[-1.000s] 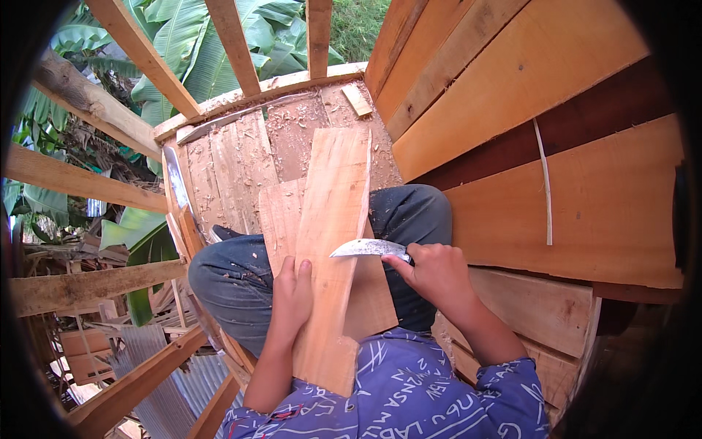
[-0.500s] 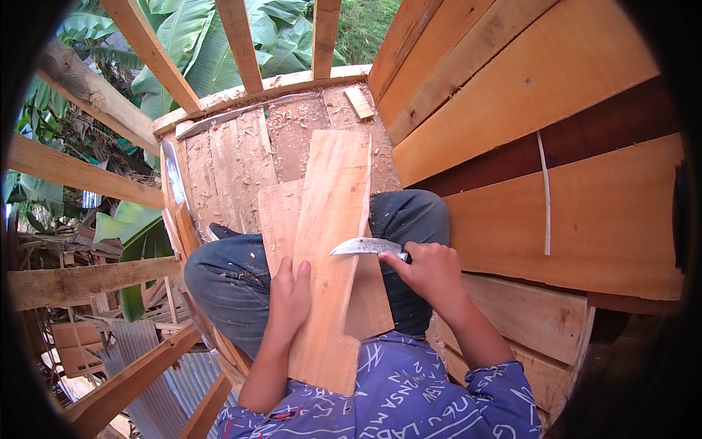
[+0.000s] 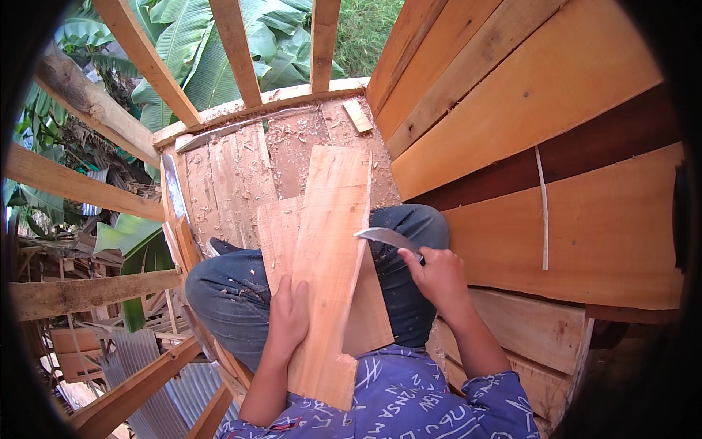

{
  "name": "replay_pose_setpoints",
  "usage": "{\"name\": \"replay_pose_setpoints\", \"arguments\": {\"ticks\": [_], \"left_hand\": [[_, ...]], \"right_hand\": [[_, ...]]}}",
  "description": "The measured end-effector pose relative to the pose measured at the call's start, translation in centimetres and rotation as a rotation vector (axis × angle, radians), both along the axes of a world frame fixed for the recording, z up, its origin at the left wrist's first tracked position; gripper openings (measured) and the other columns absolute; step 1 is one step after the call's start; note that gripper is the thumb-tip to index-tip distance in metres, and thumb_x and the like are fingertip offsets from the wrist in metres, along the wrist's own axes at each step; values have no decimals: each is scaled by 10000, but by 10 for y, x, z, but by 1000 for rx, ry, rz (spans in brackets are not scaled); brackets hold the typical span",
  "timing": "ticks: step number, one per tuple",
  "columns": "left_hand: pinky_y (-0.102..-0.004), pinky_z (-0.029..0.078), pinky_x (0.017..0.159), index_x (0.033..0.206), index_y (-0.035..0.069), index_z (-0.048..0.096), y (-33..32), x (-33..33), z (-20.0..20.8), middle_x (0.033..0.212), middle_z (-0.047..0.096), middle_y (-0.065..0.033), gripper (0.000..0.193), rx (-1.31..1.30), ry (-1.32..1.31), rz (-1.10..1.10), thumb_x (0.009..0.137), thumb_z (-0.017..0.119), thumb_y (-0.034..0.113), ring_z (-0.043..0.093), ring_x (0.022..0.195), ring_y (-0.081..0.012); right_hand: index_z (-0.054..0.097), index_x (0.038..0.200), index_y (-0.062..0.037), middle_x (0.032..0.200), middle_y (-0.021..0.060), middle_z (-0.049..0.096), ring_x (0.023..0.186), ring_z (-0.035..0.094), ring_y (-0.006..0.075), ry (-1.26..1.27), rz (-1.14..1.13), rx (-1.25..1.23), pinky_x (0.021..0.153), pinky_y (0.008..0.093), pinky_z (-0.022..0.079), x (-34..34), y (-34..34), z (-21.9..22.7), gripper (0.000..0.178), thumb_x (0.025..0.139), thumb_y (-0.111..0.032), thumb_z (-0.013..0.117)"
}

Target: The person sits cross-legged on a wooden floor and uses a curved knife to shave and shape a rectangular piece of light-colored wood. They hold the wood steady with their left hand and make repeated carving strokes with the knife in their right hand, removing thin shavings from the surface.

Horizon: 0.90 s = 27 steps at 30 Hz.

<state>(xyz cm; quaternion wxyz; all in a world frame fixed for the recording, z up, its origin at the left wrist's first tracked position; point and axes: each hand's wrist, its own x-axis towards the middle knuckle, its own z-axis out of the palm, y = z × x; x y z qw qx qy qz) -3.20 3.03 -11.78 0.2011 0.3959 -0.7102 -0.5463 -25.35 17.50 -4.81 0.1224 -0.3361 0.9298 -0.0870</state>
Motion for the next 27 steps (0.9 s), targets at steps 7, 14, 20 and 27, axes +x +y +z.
{"name": "replay_pose_setpoints", "arguments": {"ticks": [7,14,20,27], "left_hand": [[-282,419,673,930,-25,499,-3,-4,7,764,512,-53,247,145,-103,-46,1026,455,199,452,771,-82],[-285,432,705,953,-29,513,-1,1,8,811,573,-62,240,159,-111,-47,1032,448,188,481,803,-83],[-283,446,739,987,-32,530,-1,-1,10,861,616,-78,236,175,-127,-44,1032,449,185,513,844,-85],[-288,446,744,986,-41,534,1,-2,15,870,616,-96,261,154,-152,-40,1028,456,205,518,855,-98]], "right_hand": [[651,654,-39,578,178,611,567,635,362,-142,440,17,521,451,497,45,13,12,527,869,-519,631],[664,662,-35,570,179,615,553,641,357,-68,288,-53,516,441,508,25,17,3,596,901,-571,558],[678,695,-18,618,208,615,609,634,384,-146,91,-5,556,463,500,11,12,0,565,864,-554,618],[642,682,-30,584,185,610,578,630,380,-3,213,-130,534,456,504,5,20,-18,572,899,-554,572]]}}
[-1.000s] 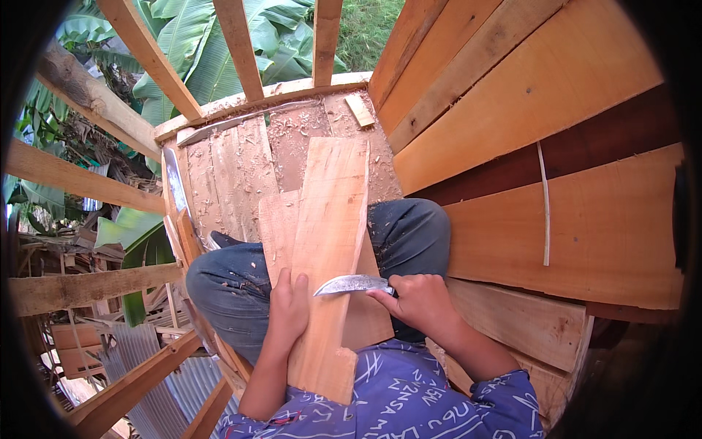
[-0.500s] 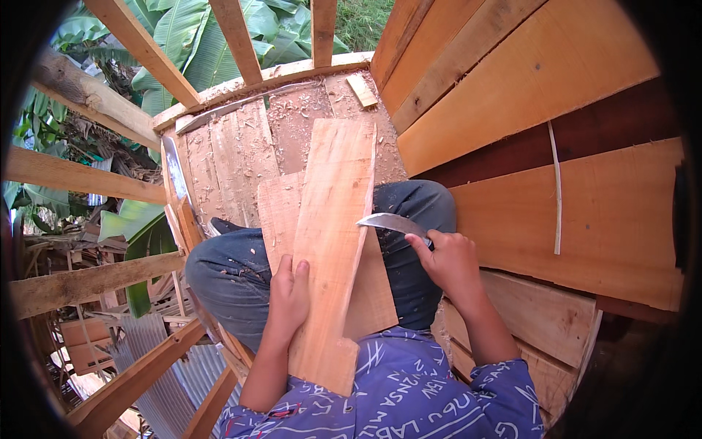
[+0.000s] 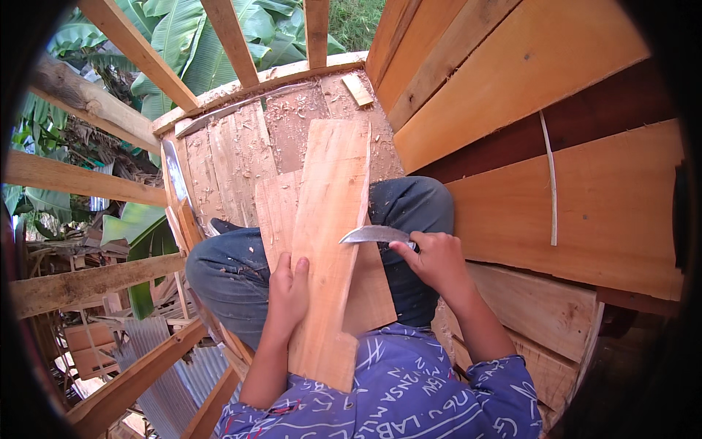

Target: The person sits cross-legged on a wooden floor and uses a curved knife to shave and shape a rectangular piece of light-colored wood. They hold the wood steady with their left hand and make repeated carving strokes with the knife in their right hand, removing thin shavings from the surface.

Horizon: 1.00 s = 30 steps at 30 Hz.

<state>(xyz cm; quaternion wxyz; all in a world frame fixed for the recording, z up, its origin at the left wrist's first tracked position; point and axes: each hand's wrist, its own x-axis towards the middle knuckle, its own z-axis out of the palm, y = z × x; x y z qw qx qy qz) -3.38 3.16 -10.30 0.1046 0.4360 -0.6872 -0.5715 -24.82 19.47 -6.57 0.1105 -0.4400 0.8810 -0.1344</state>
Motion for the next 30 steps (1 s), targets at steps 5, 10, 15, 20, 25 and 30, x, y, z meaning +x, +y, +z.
{"name": "replay_pose_setpoints", "arguments": {"ticks": [5,10,15,20,25,30], "left_hand": [[-290,445,750,996,-47,537,-2,2,0,866,612,-99,261,-23,16,-4,1022,464,203,516,855,-102],[-366,474,712,1001,-65,534,1,4,-7,837,617,-264,252,-51,94,32,995,489,183,620,788,-229],[-348,463,688,990,-64,533,-1,-1,-6,803,610,-222,234,-79,63,11,997,489,166,558,761,-168],[-331,454,668,976,-60,526,0,7,-13,769,596,-176,234,-1,106,57,1002,493,170,525,742,-138],[-326,447,654,966,-58,519,2,5,-14,743,574,-174,243,-10,126,88,1005,493,181,502,727,-126],[-349,460,673,973,-70,515,1,6,-19,758,572,-229,270,36,47,59,1001,501,199,559,754,-153]], "right_hand": [[627,663,-55,585,191,603,607,631,391,-67,80,-20,552,481,498,-2,-4,9,543,911,-533,565],[642,677,-55,583,183,608,602,642,381,-18,-264,-8,549,465,508,-27,-16,0,543,917,-534,556],[649,702,2,617,230,615,625,641,407,-144,206,74,565,470,515,13,-1,11,582,937,-520,540],[636,708,0,640,241,593,636,607,435,-125,-226,-1,572,490,476,-16,-7,6,481,915,-433,610],[657,755,4,644,236,601,642,605,433,-233,-54,25,568,482,474,17,-1,9,417,904,-385,646],[683,816,15,568,175,581,517,601,196,-736,-152,-158,525,362,466,30,-9,-10,408,923,-376,639]]}}
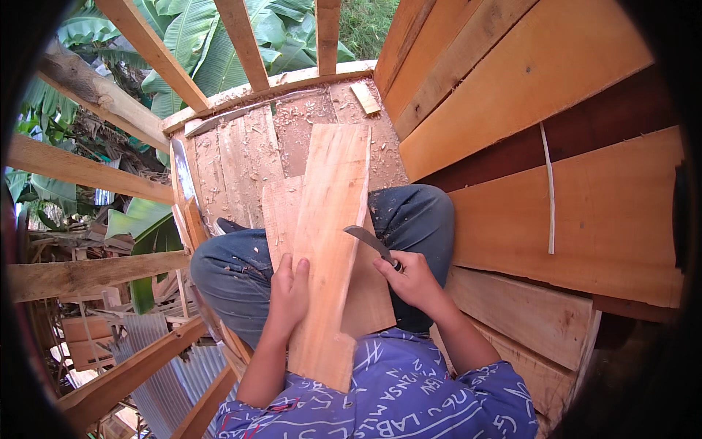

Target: The person sits cross-legged on a wooden floor and uses a curved knife to shave and shape a rectangular piece of light-colored wood. They hold the wood steady with their left hand and make repeated carving strokes with the knife in their right hand, removing thin shavings from the surface.

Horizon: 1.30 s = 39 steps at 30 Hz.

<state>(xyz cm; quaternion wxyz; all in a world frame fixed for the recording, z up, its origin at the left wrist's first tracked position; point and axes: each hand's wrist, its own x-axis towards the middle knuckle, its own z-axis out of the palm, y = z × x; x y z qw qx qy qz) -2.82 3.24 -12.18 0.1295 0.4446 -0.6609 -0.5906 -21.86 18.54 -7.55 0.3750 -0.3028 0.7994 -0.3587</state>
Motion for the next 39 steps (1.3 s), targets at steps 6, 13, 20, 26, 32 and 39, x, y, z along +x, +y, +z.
{"name": "replay_pose_setpoints", "arguments": {"ticks": [6,13,20,26,32,39], "left_hand": [[-437,488,765,1006,-74,538,-9,-5,-8,939,626,-320,316,-107,64,-14,972,544,241,659,901,-394],[-451,380,1055,1400,-118,262,-6,2,27,1333,434,-377,986,-137,-5,-192,861,571,647,469,1252,-457],[-497,167,1178,1488,-35,186,27,31,56,1521,213,-309,1038,-427,-59,-297,826,619,636,177,1444,-429],[-490,160,1177,1491,25,214,50,18,46,1530,211,-280,911,-345,106,-249,821,662,450,159,1453,-426],[-475,160,1181,1464,43,282,1,13,34,1524,231,-257,809,-33,268,-349,785,654,274,156,1458,-415],[-458,169,1187,1425,36,350,29,-16,17,1512,262,-249,760,-214,222,-89,757,660,226,176,1459,-392]], "right_hand": [[649,941,37,721,-25,616,610,518,42,-384,-221,-408,531,223,419,62,-43,-25,257,902,-214,691],[591,998,75,897,104,655,769,643,133,-436,-380,-379,658,269,509,64,-42,-18,212,850,-52,673],[582,1064,71,882,140,644,732,592,226,-194,-198,-114,623,351,532,63,-41,-14,590,812,-439,735],[539,1204,52,1025,113,627,861,615,222,-556,-252,-143,702,366,553,56,-53,-18,392,878,-123,669],[505,1252,86,1086,140,624,941,603,206,-273,27,-244,791,338,509,36,-54,-34,461,889,-150,663],[464,1290,100,1133,181,608,982,598,206,-152,35,-354,833,329,502,35,-59,-36,535,907,-215,666]]}}
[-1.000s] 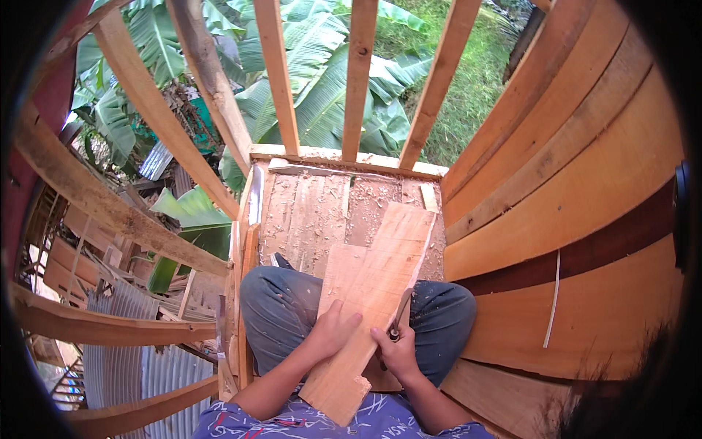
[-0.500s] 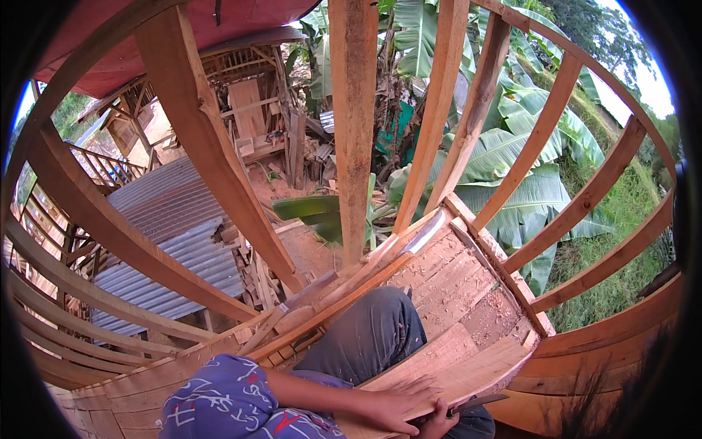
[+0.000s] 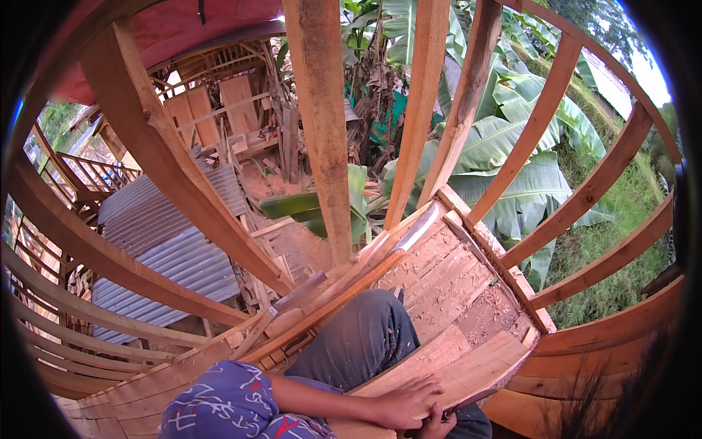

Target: The person sits cross-legged on a wooden floor and uses a curved knife to shave and shape a rectangular piece of light-colored wood. They hold the wood steady with their left hand and make repeated carving strokes with the knife in their right hand, removing thin shavings from the surface.

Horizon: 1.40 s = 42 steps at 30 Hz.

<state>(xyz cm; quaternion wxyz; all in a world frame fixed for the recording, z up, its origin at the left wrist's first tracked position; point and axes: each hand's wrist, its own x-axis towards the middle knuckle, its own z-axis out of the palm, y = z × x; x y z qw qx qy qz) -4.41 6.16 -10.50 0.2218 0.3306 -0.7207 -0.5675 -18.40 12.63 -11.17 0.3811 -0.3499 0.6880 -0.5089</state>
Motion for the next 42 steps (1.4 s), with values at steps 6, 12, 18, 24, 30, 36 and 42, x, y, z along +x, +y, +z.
{"name": "replay_pose_setpoints", "arguments": {"ticks": [6,12,18,24,30,36,42], "left_hand": [[-467,183,1183,1399,26,378,-1,4,5,1532,253,-236,732,34,44,10,736,652,173,185,1455,-396],[-465,198,1178,1401,49,379,0,5,0,1538,245,-232,740,-26,-23,-27,725,657,171,203,1445,-406],[-440,271,1153,1361,44,438,-11,5,20,1496,323,-258,725,118,-55,-29,716,723,212,302,1408,-404],[-413,243,1165,1331,31,424,-13,1,9,1528,286,-236,747,180,85,-5,636,698,2,298,1425,-357],[-396,218,1182,1328,22,404,-4,5,6,1528,287,-214,759,284,182,12,605,618,-61,304,1425,-321],[-374,238,1170,1322,13,403,17,20,16,1437,391,-174,754,342,196,-3,592,567,-73,346,1397,-284],[-382,218,1175,1319,22,442,20,28,21,1503,333,-208,700,295,187,-40,640,581,-72,280,1438,-316]], "right_hand": [[385,1321,86,1077,217,603,905,626,196,-398,9,15,794,321,522,-12,3,-12,590,912,-233,666],[421,1184,83,975,161,616,777,636,170,-537,-95,-65,682,295,538,-7,6,-39,447,911,-187,649],[592,836,-18,567,2,550,416,489,84,-207,-10,132,376,252,369,-2,0,0,204,927,-193,644],[663,833,0,629,-8,557,583,489,54,-149,59,183,513,278,396,-5,11,28,383,925,-371,663],[676,768,18,525,116,535,507,541,141,39,-1,159,496,355,412,-14,47,14,528,921,-484,623],[674,773,35,599,233,573,570,619,368,235,77,216,556,428,468,-12,50,40,545,919,-486,604],[693,768,28,625,254,594,621,631,417,351,33,258,564,449,484,-11,51,32,510,901,-461,633]]}}
